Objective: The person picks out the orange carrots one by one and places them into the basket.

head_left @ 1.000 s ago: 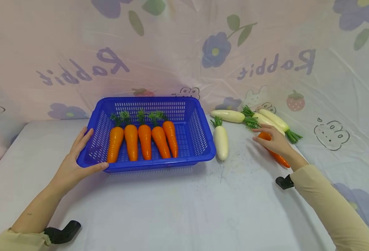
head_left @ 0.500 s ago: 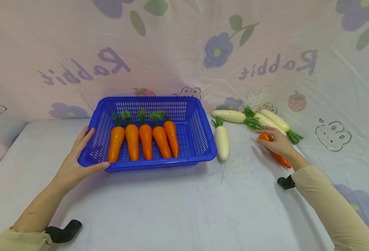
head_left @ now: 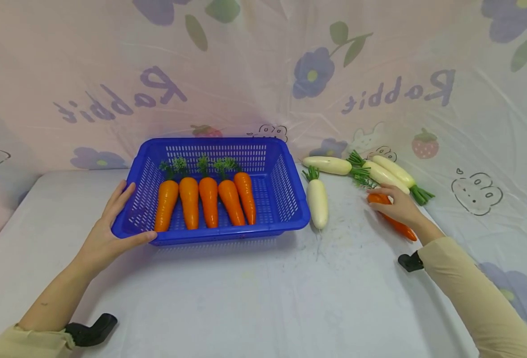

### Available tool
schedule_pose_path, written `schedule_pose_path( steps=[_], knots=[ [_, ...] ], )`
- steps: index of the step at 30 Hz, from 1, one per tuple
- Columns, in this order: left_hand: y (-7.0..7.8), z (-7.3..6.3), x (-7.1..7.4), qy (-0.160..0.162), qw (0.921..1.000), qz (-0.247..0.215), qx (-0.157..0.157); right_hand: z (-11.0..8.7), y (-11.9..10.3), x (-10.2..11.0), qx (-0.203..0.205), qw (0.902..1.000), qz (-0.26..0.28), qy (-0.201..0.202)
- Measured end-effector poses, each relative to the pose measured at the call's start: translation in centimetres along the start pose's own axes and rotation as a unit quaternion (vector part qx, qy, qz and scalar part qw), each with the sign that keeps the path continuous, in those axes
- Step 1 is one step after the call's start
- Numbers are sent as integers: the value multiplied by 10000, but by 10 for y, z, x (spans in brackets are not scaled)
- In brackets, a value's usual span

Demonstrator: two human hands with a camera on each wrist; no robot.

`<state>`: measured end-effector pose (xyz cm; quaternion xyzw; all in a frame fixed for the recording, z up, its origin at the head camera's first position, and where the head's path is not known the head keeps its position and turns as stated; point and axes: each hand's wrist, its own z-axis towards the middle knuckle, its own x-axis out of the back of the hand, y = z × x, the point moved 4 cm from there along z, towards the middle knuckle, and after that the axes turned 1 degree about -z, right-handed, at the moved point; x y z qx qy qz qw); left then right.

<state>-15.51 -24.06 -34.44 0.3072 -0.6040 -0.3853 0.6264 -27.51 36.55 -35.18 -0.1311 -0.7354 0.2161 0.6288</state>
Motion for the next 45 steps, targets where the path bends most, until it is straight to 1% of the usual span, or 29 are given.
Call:
schedule_pose_path(
  steps=[4,9,16,24,31,36,45],
  knots=[
    [1,0,0,-8,10000,1,-3,-1,0,-3,241,9996,102,51],
    [1,0,0,-14,10000,-2,29,0,-1,-6,332,9993,171,-79],
    [1,0,0,-15,10000,72,39,0,-7,-10,605,9978,187,-196],
    [1,-1,-1,-7,10000,6,37,-1,-13,-17,731,9969,243,-176],
    [1,-1,-1,-5,10000,-2,28,0,-20,-23,585,9976,201,-299],
    [0,-1,-1,-6,10000,42,63,0,-25,-25,725,9971,133,-210],
    [1,-1,-1,-11,10000,-43,72,0,-33,-31,920,9957,-118,14]
  ],
)
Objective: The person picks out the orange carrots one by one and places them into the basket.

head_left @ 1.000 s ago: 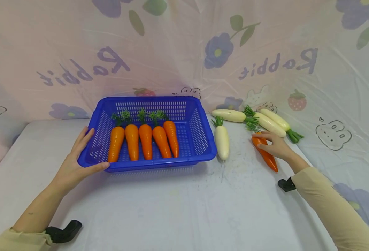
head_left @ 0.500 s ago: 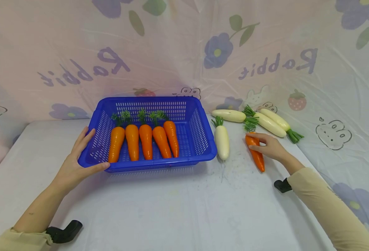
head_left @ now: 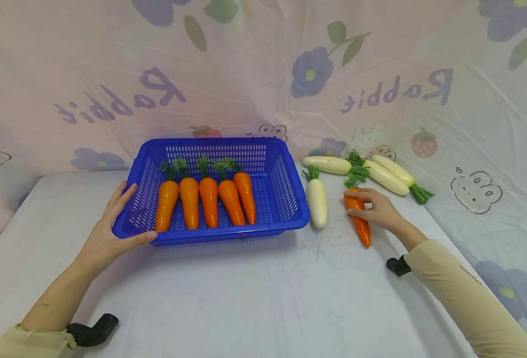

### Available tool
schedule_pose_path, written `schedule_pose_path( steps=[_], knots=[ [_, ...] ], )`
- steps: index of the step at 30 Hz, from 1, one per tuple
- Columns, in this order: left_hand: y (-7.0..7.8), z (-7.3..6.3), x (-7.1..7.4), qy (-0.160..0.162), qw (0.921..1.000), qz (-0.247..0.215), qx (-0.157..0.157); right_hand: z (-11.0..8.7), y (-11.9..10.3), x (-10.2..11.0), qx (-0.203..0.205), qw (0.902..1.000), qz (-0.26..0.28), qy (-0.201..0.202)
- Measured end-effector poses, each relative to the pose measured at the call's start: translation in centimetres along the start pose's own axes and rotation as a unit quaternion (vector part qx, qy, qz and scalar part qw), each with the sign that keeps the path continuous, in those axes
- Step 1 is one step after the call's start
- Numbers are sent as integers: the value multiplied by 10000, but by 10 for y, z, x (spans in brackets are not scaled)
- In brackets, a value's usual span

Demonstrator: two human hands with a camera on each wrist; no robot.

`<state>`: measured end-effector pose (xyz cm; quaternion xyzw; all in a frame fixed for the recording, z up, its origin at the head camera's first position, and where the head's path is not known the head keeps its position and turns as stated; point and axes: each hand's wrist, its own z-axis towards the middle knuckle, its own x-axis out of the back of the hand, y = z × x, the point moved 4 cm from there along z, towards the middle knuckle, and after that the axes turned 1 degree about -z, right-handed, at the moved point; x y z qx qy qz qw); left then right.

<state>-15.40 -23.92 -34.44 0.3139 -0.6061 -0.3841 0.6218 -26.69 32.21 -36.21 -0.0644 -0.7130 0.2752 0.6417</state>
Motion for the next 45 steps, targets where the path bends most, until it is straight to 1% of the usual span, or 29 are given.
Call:
schedule_pose_path(
  steps=[10,17,28,36,41,45],
  knots=[
    [0,0,0,0,10000,-43,-32,5,-5,-3,305,9983,-61,498],
    [-1,0,0,4,10000,-49,-46,7,-13,-2,448,9965,25,703],
    [-1,0,0,7,10000,1,-15,11,-29,4,834,9897,70,1164],
    [0,0,-1,-10,10000,-24,-16,14,-43,14,735,9879,306,1331],
    [1,0,-1,-10,10000,-57,-20,20,-52,19,812,9859,448,1390],
    [1,-1,0,-12,10000,-85,-19,27,-61,23,952,9834,558,1443]
  ],
)
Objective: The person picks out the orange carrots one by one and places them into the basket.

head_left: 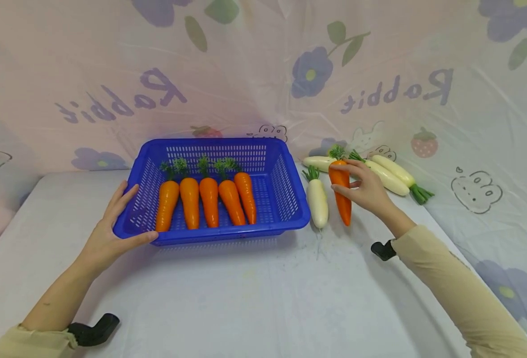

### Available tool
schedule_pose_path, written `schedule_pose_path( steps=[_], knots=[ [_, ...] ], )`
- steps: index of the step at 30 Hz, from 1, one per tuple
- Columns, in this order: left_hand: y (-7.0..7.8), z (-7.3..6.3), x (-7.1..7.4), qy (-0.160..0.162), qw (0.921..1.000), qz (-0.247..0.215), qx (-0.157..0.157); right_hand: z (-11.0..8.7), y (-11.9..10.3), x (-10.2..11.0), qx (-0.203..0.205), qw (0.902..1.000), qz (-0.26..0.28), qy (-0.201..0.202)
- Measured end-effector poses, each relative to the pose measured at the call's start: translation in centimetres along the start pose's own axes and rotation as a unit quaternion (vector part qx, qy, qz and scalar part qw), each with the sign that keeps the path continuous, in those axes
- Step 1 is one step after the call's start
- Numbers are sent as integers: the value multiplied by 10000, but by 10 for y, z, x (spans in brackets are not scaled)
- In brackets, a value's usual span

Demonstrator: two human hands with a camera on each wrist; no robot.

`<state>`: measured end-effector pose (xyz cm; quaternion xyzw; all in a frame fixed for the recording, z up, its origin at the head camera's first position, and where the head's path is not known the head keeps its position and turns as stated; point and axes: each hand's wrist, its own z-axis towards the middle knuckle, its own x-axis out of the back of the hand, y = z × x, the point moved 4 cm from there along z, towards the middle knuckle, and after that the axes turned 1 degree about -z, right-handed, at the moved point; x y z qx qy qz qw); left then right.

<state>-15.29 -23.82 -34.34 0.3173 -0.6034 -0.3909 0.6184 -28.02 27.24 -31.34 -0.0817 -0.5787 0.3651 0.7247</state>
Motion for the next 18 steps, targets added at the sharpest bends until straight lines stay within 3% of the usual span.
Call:
schedule_pose_path(
  steps=[18],
  knots=[
    [-2,1,0,35,10000,24,-18,34,-42,3,-52,9968,800,27]
  ],
)
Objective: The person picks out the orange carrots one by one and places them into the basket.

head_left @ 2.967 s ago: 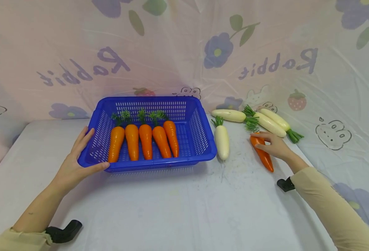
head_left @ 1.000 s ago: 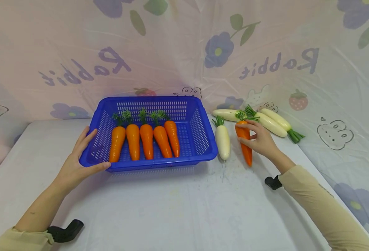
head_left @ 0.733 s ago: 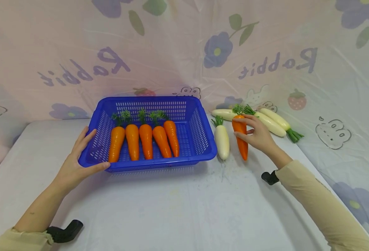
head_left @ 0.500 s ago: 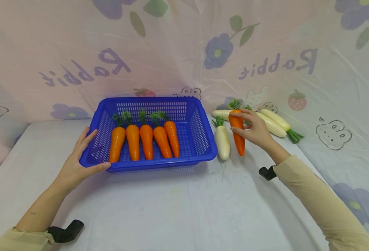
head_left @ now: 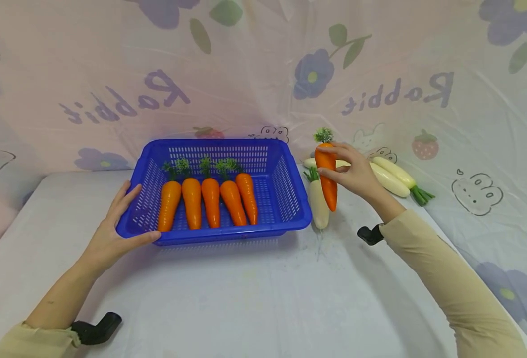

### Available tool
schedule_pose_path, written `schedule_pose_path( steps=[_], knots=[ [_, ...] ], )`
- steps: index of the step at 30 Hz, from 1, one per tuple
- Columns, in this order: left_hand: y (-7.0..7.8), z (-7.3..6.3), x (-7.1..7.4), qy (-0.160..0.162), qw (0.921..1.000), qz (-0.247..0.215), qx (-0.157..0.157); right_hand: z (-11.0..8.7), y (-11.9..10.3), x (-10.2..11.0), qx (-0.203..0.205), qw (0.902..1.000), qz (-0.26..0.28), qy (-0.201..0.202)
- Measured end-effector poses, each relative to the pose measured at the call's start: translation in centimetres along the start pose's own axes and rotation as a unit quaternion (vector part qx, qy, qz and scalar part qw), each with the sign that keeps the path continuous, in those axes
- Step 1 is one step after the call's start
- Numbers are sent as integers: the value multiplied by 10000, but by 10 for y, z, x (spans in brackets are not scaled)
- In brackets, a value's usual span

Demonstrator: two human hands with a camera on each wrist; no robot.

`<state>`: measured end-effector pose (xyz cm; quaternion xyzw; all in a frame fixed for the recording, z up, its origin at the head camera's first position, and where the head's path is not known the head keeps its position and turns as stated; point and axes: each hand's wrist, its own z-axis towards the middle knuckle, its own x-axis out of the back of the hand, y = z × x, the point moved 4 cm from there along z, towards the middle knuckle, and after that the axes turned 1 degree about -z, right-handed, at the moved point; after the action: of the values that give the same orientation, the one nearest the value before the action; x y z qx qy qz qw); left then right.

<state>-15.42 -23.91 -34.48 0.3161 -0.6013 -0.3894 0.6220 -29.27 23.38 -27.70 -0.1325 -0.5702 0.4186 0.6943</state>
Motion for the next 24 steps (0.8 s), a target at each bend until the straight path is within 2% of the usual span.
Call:
schedule_pose_path(
  steps=[9,24],
  knots=[
    [1,0,0,35,10000,57,-11,12,-13,-6,71,10000,15,-13],
    [2,0,1,58,10000,10,-21,35,-43,-16,389,9979,458,-258]
  ],
)
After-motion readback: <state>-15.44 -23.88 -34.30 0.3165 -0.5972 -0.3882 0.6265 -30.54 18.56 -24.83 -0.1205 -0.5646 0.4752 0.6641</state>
